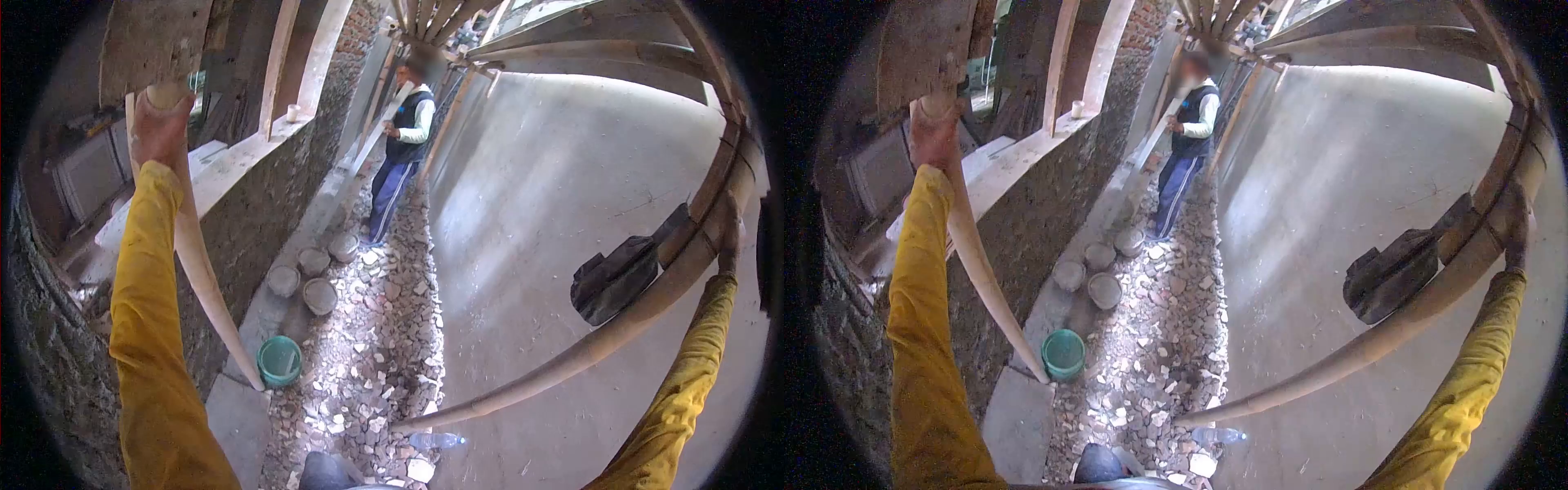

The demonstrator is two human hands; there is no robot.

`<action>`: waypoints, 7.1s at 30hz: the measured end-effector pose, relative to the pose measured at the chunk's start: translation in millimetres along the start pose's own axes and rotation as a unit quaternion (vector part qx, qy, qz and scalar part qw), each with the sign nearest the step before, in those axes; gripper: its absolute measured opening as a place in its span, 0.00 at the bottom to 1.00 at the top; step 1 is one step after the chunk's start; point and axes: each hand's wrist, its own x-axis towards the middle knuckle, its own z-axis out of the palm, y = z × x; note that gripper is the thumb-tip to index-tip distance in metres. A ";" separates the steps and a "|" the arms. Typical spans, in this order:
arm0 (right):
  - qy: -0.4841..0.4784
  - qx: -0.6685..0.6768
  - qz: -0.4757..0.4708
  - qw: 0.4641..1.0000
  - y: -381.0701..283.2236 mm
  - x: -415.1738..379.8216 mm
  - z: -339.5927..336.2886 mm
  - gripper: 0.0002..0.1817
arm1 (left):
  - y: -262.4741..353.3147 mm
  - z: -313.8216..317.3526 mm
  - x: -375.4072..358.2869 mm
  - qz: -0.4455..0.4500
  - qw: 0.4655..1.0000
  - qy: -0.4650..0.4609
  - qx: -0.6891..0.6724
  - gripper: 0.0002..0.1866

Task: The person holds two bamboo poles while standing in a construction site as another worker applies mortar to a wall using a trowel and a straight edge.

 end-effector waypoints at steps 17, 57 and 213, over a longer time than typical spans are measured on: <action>0.200 -0.172 0.076 0.961 -66.4 -173.0 42.7 0.29 | -14.3 5.6 8.4 -0.001 1.000 -0.007 0.014 0.26; 0.190 -0.208 0.267 0.922 14.5 -412.3 149.8 0.33 | -39.5 13.4 21.4 0.055 0.987 -0.050 -0.144 0.28; 0.165 -0.234 0.278 0.917 24.1 -421.2 150.1 0.34 | -44.5 17.9 28.1 0.051 0.995 -0.013 -0.090 0.32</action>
